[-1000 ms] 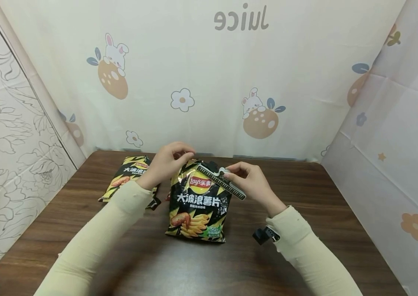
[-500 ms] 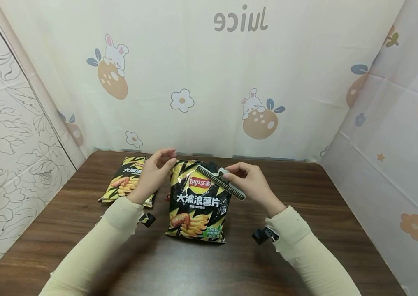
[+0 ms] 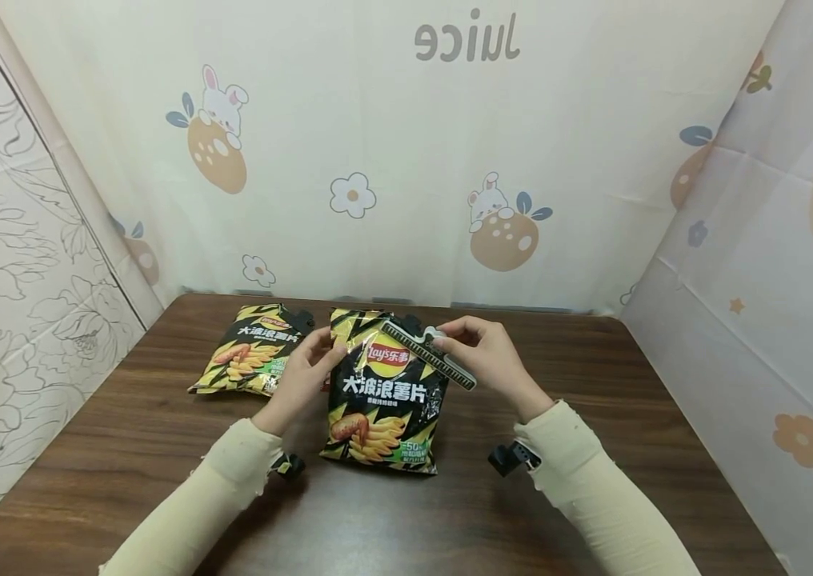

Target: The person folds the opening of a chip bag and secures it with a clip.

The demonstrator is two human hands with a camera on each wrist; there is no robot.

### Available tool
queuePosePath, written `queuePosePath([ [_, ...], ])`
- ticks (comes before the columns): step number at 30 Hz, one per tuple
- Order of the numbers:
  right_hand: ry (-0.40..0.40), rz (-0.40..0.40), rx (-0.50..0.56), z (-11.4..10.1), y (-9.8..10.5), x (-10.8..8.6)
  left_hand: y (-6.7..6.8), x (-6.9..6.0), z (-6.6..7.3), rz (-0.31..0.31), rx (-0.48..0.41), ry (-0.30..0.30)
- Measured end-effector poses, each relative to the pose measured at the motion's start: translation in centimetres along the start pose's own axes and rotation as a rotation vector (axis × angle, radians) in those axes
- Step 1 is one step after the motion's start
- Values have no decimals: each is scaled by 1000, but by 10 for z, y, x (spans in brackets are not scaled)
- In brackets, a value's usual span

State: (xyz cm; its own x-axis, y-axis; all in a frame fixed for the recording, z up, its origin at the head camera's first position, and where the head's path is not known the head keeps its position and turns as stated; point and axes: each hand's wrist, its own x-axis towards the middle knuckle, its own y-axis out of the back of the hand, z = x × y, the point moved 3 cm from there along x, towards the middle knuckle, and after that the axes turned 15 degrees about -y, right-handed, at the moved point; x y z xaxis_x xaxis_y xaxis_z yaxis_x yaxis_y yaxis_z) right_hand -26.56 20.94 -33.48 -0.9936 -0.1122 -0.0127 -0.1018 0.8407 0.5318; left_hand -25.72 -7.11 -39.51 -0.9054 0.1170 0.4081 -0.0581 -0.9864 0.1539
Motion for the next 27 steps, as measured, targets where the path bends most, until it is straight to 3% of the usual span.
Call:
queuePosePath([
  [8, 0, 2, 2, -1, 0, -1, -12, -18, -8, -59, -56, 9],
  [16, -20, 11, 3, 0, -1, -1, -15, -33, -23, -141, 1, 109],
  [27, -26, 16, 14, 3, -2, 2, -16, -45, -28, -295, -12, 89],
])
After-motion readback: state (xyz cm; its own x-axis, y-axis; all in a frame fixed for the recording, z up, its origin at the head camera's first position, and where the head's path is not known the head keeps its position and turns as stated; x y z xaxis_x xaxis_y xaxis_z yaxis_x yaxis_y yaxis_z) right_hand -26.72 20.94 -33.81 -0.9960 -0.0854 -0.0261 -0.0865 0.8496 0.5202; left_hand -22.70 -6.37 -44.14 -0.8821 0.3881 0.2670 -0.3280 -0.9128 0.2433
